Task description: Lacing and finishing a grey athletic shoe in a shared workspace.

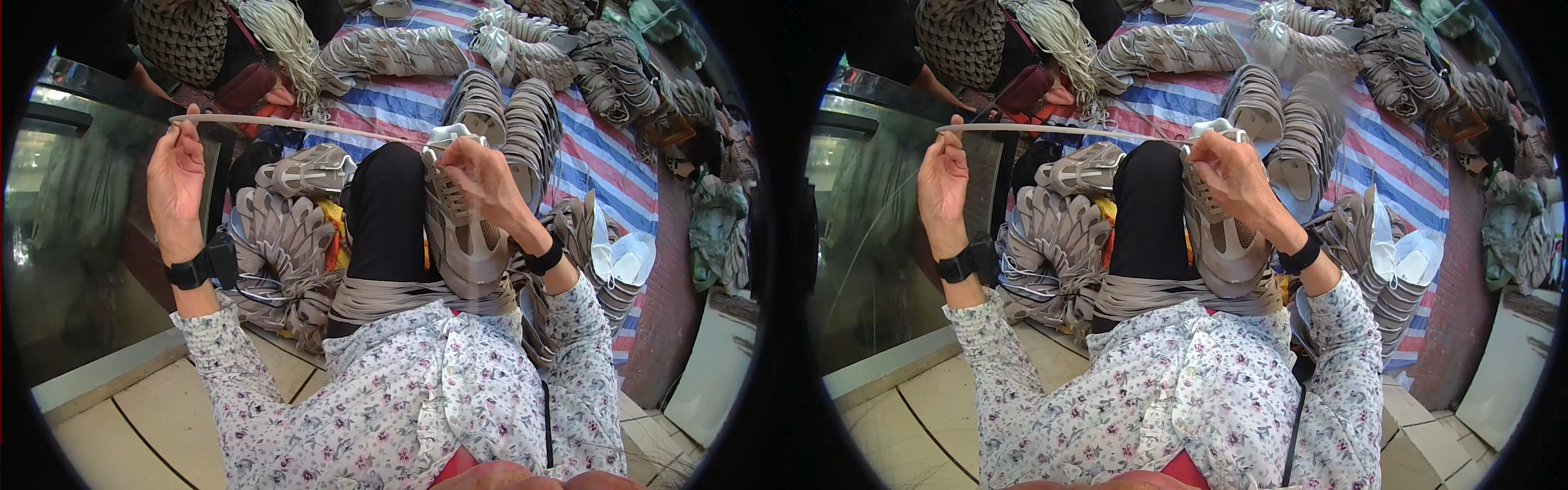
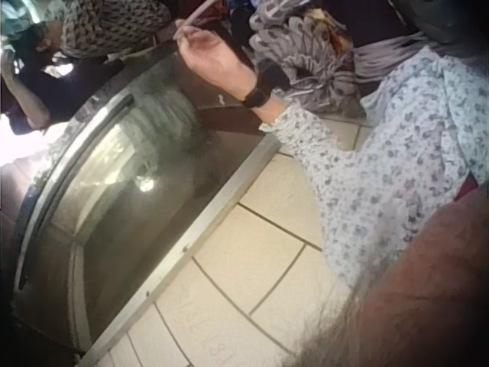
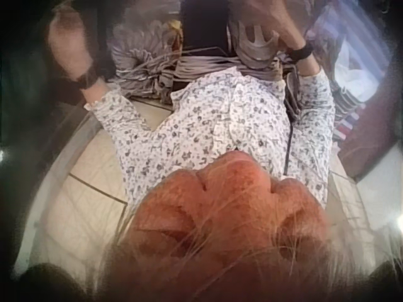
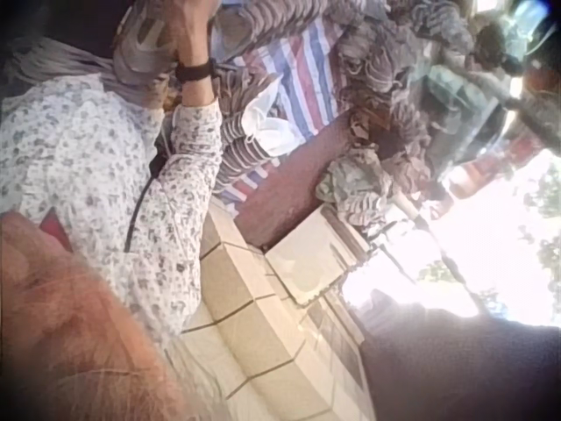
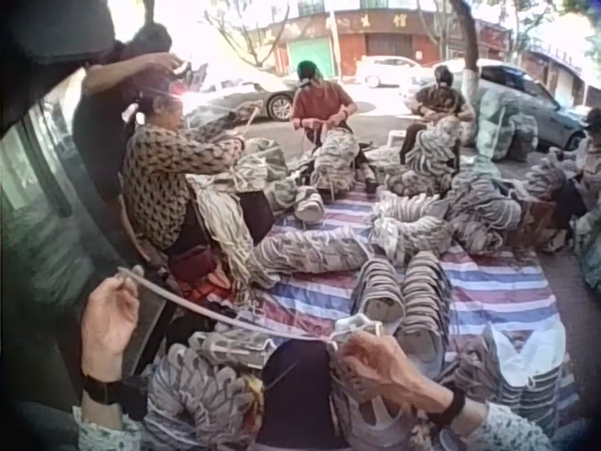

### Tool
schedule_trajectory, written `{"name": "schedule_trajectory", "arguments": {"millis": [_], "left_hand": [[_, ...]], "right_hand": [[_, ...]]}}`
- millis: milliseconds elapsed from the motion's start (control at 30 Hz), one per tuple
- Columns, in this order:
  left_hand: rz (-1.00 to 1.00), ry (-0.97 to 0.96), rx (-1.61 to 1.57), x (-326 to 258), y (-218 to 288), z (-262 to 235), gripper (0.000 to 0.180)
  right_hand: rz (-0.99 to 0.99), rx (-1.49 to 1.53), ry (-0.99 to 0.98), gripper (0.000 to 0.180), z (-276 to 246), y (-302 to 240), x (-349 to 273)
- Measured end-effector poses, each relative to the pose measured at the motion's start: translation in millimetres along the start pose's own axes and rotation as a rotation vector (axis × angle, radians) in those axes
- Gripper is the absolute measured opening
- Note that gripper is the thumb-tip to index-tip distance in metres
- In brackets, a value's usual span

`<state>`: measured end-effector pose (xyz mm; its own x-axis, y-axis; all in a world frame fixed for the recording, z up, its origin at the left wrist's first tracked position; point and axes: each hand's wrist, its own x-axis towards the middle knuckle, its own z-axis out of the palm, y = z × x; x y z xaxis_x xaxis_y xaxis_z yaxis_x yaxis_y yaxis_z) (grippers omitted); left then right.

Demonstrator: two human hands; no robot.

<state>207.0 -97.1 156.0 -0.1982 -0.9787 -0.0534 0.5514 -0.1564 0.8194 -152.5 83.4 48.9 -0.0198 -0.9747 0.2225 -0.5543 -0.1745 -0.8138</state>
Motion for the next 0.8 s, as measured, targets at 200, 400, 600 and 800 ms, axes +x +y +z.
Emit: {"name": "schedule_trajectory", "arguments": {"millis": [200, 400, 600, 800], "left_hand": [[-0.019, -0.412, -0.126, -50.6, 11.0, 52.2, 0.023], [-0.206, -0.739, -0.022, -141.0, 0.0, 103.1, 0.041], [-0.291, -0.769, 0.348, -149.6, -37.8, 103.8, 0.031], [-0.363, -0.549, 0.773, -125.2, -96.4, 94.2, 0.023]], "right_hand": [[0.224, 0.914, -0.096, 0.013, -29.9, -2.4, -7.9], [0.24, 1.292, 0.25, 0.036, -125.8, 52.2, -52.3], [0.345, 1.219, 0.515, 0.037, -201.5, 147.5, -149.6], [0.545, 1.055, 0.633, 0.032, -180.4, 171.8, -185.1]]}}
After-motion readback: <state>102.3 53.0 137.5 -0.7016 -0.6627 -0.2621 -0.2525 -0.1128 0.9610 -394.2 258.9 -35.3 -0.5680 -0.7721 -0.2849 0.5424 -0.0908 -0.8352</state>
